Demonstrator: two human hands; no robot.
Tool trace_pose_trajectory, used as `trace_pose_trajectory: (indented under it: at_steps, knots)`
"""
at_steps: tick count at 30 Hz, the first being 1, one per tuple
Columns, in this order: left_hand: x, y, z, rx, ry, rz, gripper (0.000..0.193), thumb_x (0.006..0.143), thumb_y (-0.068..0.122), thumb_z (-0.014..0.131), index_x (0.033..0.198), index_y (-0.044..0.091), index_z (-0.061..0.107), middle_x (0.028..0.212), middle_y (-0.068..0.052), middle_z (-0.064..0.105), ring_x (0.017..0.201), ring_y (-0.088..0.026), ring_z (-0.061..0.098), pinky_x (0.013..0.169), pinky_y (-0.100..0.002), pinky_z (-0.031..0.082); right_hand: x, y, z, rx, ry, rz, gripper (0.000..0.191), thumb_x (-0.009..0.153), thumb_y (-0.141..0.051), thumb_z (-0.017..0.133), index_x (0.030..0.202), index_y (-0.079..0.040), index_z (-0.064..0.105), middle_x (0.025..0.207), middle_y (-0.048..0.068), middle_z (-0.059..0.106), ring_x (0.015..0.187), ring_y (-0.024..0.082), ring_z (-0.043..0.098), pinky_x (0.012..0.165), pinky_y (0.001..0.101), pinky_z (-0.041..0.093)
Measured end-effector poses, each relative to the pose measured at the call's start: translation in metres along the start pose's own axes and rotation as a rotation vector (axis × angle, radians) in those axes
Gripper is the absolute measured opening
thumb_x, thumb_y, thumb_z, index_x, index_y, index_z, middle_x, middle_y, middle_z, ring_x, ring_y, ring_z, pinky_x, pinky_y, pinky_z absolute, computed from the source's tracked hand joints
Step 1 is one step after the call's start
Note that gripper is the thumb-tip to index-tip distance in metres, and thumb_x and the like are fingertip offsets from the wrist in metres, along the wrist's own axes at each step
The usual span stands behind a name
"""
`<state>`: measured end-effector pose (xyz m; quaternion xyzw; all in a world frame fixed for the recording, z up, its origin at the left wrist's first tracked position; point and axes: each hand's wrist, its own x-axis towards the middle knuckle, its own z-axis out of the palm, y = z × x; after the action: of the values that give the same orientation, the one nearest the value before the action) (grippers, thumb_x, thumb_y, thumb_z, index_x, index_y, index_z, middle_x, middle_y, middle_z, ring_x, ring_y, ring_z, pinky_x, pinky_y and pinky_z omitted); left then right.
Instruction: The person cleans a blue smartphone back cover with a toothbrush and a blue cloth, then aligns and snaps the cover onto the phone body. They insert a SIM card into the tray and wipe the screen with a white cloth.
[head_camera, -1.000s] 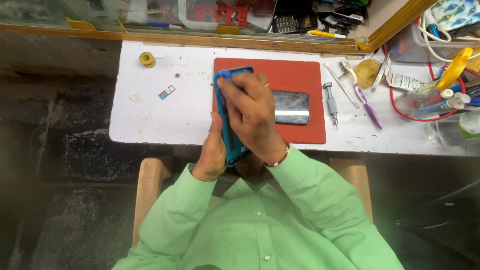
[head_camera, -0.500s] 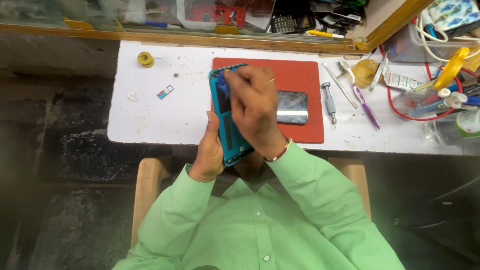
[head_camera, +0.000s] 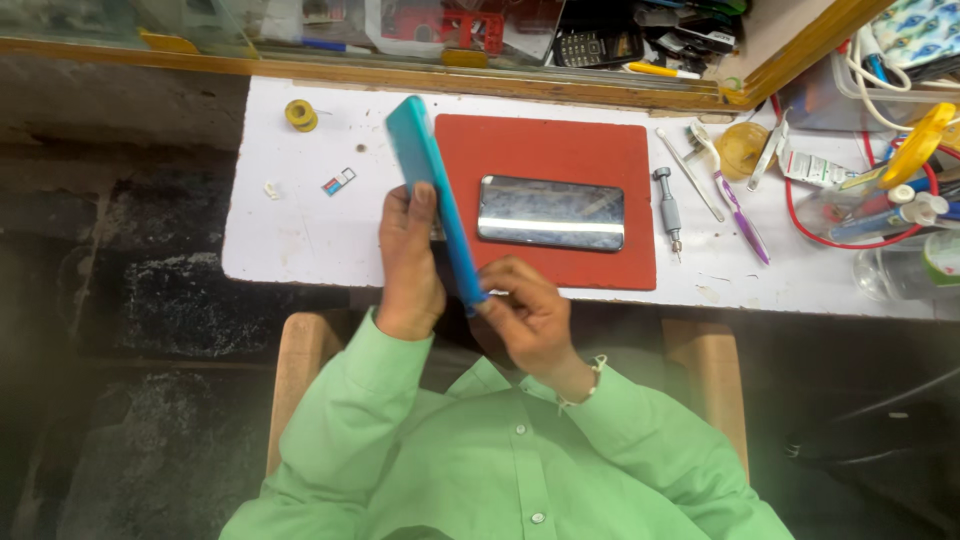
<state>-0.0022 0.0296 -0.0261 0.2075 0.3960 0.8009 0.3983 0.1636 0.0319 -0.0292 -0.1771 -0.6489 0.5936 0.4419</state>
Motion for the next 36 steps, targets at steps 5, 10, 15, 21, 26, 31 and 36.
trace_pose_trajectory:
  at_steps: [5,10,15,21,26,31,36]
  knots:
    - [0.010,0.030,-0.008,-0.100,-0.014,-0.066,0.039,0.098,0.026,0.073,0.124,-0.002,0.061,0.110,-0.009,0.071,0.096,-0.017,0.071,0.086,-0.034,0.060,0.010,0.000,-0.023,0.151,0.451,0.187,0.015,0.099,0.005,0.065,0.114,0.007,0.069,0.104,0.014,0.069,0.091,0.018,0.067,0.083,0.0296,0.058]
    - [0.002,0.038,0.010,-0.157,-0.137,-0.091,0.041,0.095,0.017,0.072,0.128,-0.003,0.058,0.118,-0.013,0.069,0.104,-0.022,0.070,0.092,-0.037,0.060,0.019,-0.022,-0.010,-0.314,0.335,-0.208,0.020,0.097,0.008,0.068,0.116,0.002,0.070,0.115,0.010,0.062,0.102,0.021,0.066,0.088,0.0318,0.057]
    - [-0.010,0.031,0.025,-0.219,-0.332,-0.078,0.061,0.103,0.046,0.062,0.145,0.006,0.044,0.133,-0.017,0.062,0.119,-0.027,0.065,0.100,-0.041,0.057,0.036,-0.053,0.033,-0.748,0.180,-0.385,0.034,0.085,0.010,0.070,0.116,-0.002,0.072,0.110,0.013,0.063,0.100,0.031,0.066,0.085,0.0389,0.056]
    - [-0.031,0.019,0.024,-0.327,-0.325,-0.342,0.075,0.096,0.068,0.039,0.155,0.022,0.034,0.149,-0.002,0.054,0.138,-0.019,0.056,0.115,-0.040,0.048,0.077,-0.067,0.024,-0.841,0.216,-0.384,0.034,0.090,0.011,0.067,0.120,-0.005,0.072,0.111,0.014,0.064,0.098,0.033,0.065,0.081,0.0406,0.054]
    - [-0.015,0.025,0.011,-0.262,-0.414,-0.206,0.086,0.101,0.074,0.037,0.152,0.005,0.043,0.140,-0.016,0.059,0.124,-0.028,0.060,0.106,-0.044,0.051,0.043,-0.060,0.015,-0.726,-0.042,-0.436,0.033,0.081,0.007,0.068,0.112,-0.005,0.069,0.106,0.013,0.063,0.096,0.035,0.066,0.085,0.0426,0.054]
    - [0.001,0.039,0.008,-0.197,-0.403,-0.078,0.085,0.100,0.073,0.043,0.155,0.007,0.040,0.142,-0.016,0.058,0.128,-0.029,0.061,0.110,-0.043,0.053,0.002,-0.065,-0.082,-0.826,0.625,-0.214,0.016,0.096,0.010,0.071,0.109,0.000,0.069,0.102,0.012,0.067,0.086,0.022,0.066,0.079,0.0324,0.055]
    - [0.004,0.041,0.021,-0.164,-0.426,-0.015,0.087,0.100,0.072,0.047,0.158,0.008,0.037,0.142,-0.016,0.057,0.127,-0.030,0.062,0.110,-0.044,0.054,0.004,-0.051,-0.143,-1.166,0.583,-0.035,0.022,0.099,0.002,0.070,0.121,0.001,0.071,0.126,0.018,0.061,0.092,0.026,0.065,0.086,0.0385,0.053]
